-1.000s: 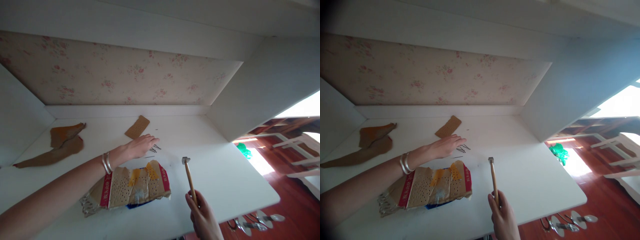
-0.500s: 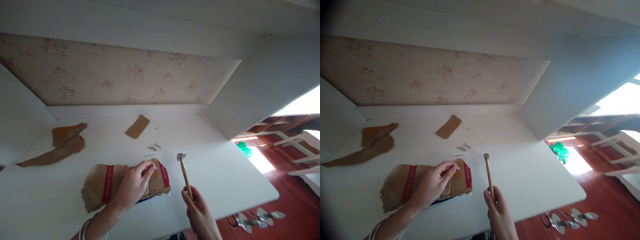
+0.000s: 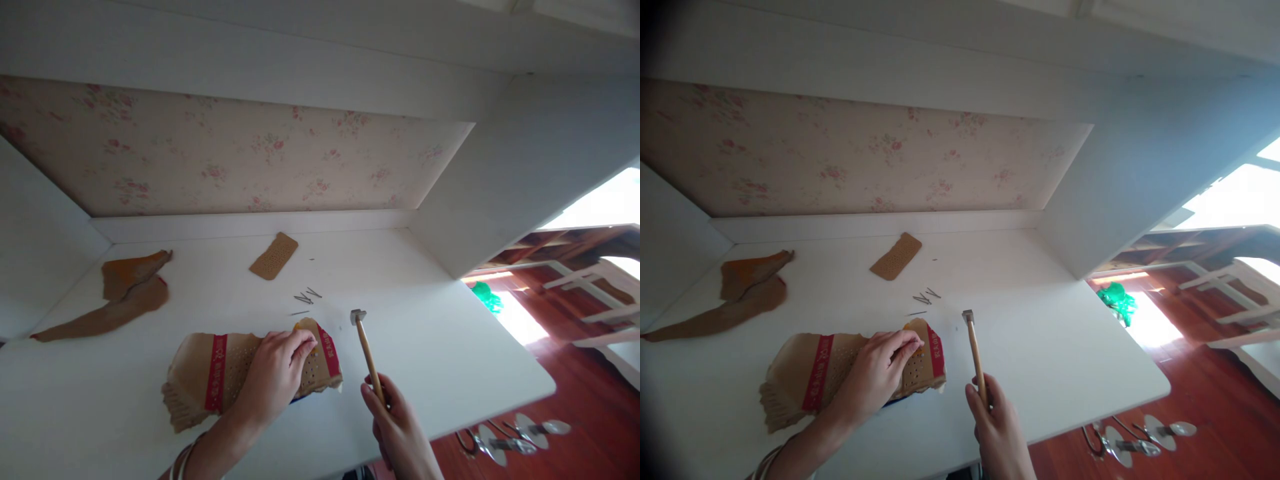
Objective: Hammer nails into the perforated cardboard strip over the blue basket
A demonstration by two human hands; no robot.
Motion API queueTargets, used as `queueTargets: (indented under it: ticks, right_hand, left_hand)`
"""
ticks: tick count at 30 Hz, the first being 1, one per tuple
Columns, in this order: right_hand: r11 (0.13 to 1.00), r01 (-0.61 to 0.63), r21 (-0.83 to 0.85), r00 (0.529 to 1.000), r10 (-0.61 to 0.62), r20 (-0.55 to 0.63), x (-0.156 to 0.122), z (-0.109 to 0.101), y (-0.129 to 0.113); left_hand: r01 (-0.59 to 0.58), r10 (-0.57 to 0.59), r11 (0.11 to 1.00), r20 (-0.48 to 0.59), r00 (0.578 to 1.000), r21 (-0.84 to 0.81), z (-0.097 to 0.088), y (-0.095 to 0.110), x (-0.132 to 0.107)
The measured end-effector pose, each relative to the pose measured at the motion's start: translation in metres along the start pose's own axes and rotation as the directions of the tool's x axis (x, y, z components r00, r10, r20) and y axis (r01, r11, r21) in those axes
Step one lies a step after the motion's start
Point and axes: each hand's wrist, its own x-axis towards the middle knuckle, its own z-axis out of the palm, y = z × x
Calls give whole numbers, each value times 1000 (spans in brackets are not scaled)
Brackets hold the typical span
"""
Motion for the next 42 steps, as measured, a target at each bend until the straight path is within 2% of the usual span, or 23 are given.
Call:
queueTargets:
  ticks: [10,24,42]
  right_hand:
    - [1000,19,-23,1000,-18,25,-1,3,0]
    - [999,46,-14,997,-45,70,-4,5,-4]
    - [997,62,-52,997,-59,48,-5,9,-7]
  left_hand:
    - [-38,38,999,-4,999,25,0,-2,-1]
    - [-21,21,1000,13,1000,8,0,-1,1]
    - [-31,30,999,31,999,14,-3,2,1]
